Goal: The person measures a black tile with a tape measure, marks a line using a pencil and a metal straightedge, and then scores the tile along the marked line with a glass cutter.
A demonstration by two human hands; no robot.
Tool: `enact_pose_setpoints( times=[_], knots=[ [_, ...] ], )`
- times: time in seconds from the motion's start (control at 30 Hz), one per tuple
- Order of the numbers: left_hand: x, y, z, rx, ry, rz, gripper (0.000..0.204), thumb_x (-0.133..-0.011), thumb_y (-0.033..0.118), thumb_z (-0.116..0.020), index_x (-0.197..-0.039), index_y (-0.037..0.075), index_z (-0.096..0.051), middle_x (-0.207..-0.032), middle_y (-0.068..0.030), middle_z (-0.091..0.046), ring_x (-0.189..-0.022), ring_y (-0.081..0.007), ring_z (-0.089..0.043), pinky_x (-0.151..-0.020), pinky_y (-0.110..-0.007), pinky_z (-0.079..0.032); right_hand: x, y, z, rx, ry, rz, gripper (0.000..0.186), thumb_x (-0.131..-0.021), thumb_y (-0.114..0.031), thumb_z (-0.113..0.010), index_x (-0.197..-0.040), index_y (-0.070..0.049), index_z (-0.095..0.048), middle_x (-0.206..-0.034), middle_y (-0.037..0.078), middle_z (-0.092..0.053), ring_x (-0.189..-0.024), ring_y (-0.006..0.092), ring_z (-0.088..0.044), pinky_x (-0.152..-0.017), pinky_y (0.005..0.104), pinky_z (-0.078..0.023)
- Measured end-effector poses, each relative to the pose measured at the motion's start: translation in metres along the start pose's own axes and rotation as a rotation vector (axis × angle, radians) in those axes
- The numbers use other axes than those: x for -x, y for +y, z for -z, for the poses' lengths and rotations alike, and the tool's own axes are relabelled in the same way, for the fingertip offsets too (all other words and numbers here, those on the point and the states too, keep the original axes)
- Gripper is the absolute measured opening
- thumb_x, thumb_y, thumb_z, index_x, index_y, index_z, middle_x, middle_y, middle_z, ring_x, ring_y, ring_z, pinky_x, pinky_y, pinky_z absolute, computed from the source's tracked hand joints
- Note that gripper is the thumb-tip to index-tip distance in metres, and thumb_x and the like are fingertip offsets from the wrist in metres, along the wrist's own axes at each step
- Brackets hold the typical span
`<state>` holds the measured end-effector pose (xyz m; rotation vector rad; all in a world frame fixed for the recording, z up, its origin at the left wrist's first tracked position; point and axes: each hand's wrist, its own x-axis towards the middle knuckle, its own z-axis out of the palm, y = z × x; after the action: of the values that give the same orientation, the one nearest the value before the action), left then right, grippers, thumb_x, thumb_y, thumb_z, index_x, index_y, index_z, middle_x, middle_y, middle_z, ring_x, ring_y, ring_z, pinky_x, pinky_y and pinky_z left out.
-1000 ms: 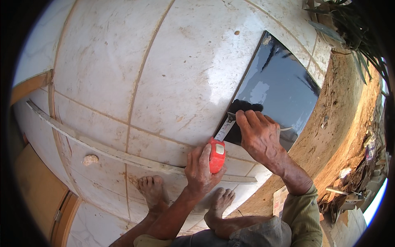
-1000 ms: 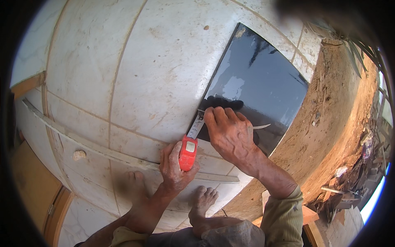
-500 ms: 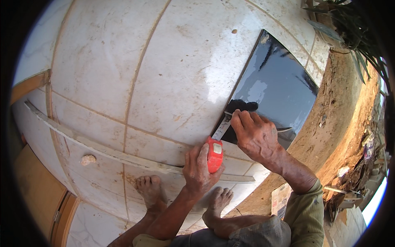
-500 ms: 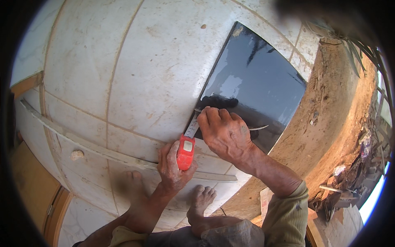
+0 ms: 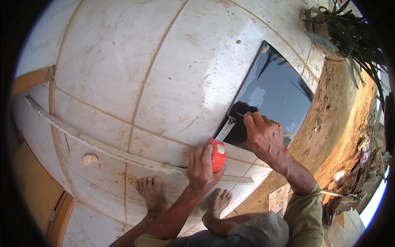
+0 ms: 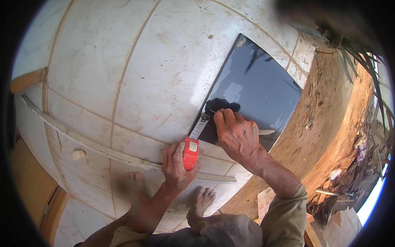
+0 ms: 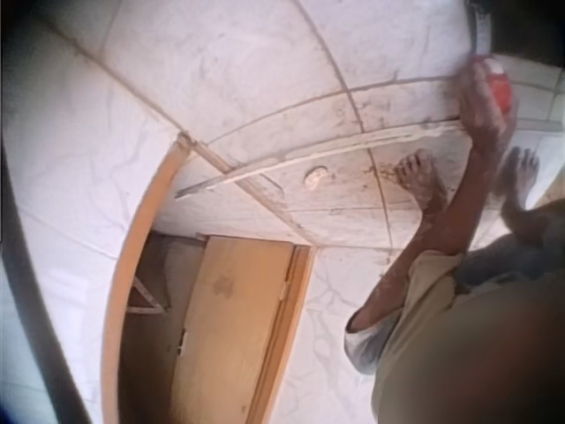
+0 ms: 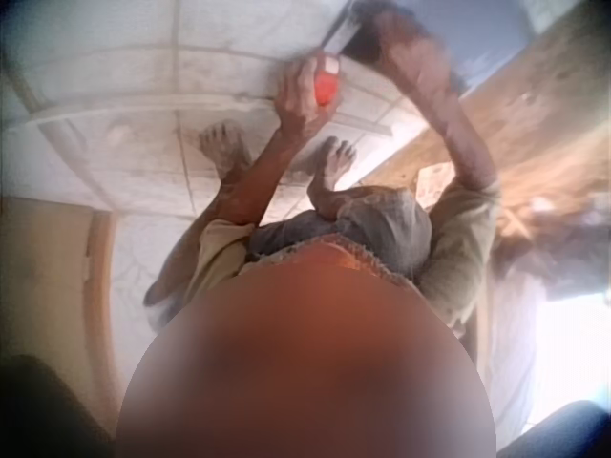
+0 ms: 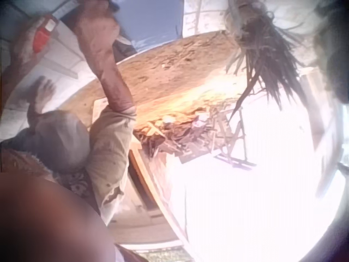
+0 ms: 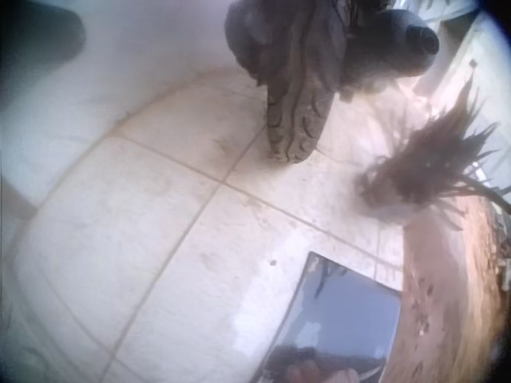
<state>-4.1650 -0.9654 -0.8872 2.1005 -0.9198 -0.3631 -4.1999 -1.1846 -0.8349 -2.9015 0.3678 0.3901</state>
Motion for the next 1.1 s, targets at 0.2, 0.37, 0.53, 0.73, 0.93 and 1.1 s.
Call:
enact_pose_setpoints(
  times=[0.2, 0.37, 0.53, 0.73, 0.93, 1.1],
  knots=[
    [-0.002, -0.001, -0.001, 0.000, 0.003, -0.017, 0.070, -0.065, 0.005, -0.081, -0.126, -0.007, -0.048, -0.106, -0.0239, -0.059, -0.088, -0.0399, -0.060, -0.075, -0.048, -0.051, -0.009, -0.007, -0.006, -0.032, 0.061, 0.067, 0.020, -0.074, -0.005, -0.063, -0.094, -0.003, -0.057, -0.087, 0.008, -0.057, -0.071, 0.0203, -0.065, -0.054, 0.0322, -0.054],
    [-0.002, 0.000, 0.000, -0.002, -0.019, -0.009, 0.072, -0.065, 0.005, -0.082, -0.127, -0.006, -0.048, -0.108, -0.0249, -0.059, -0.089, -0.0402, -0.060, -0.076, -0.049, -0.051, -0.011, -0.008, -0.007, -0.026, 0.045, 0.085, 0.018, -0.075, -0.006, -0.063, -0.092, -0.003, -0.057, -0.085, 0.007, -0.056, -0.068, 0.0191, -0.063, -0.054, 0.0307, -0.054],
    [-0.001, 0.002, 0.002, 0.016, -0.041, 0.030, 0.075, -0.064, 0.006, -0.083, -0.128, -0.005, -0.048, -0.111, -0.0254, -0.059, -0.090, -0.0406, -0.060, -0.078, -0.049, -0.052, -0.011, -0.010, -0.010, 0.004, 0.084, 0.114, 0.016, -0.075, -0.006, -0.062, -0.089, -0.003, -0.057, -0.082, 0.007, -0.055, -0.066, 0.0169, -0.062, -0.053, 0.0288, -0.053],
    [0.001, 0.000, -0.002, 0.007, -0.009, 0.016, 0.074, -0.064, 0.006, -0.082, -0.129, -0.004, -0.048, -0.110, -0.0248, -0.059, -0.090, -0.0405, -0.060, -0.079, -0.049, -0.052, -0.001, -0.007, -0.008, 0.080, 0.021, 0.136, 0.017, -0.073, -0.006, -0.063, -0.089, -0.003, -0.057, -0.083, 0.008, -0.055, -0.066, 0.0159, -0.061, -0.051, 0.0278, -0.053],
    [0.001, 0.000, -0.002, 0.008, -0.003, -0.006, 0.071, -0.064, 0.002, -0.079, -0.128, -0.005, -0.049, -0.109, -0.0242, -0.059, -0.092, -0.0405, -0.060, -0.081, -0.050, -0.051, 0.011, 0.004, -0.003, 0.056, 0.007, 0.060, 0.022, -0.073, -0.005, -0.063, -0.094, -0.002, -0.056, -0.084, 0.008, -0.055, -0.067, 0.0178, -0.063, -0.052, 0.0301, -0.054],
    [0.001, -0.003, -0.003, 0.000, 0.009, -0.057, 0.067, -0.068, -0.001, -0.077, -0.128, -0.007, -0.048, -0.109, -0.0235, -0.060, -0.093, -0.0385, -0.061, -0.084, -0.049, -0.051, 0.035, 0.013, 0.012, -0.140, 0.268, -0.132, 0.035, -0.075, 0.003, -0.065, -0.108, -0.004, -0.054, -0.086, 0.009, -0.055, -0.070, 0.0211, -0.064, -0.050, 0.0339, -0.051]
  ],
)
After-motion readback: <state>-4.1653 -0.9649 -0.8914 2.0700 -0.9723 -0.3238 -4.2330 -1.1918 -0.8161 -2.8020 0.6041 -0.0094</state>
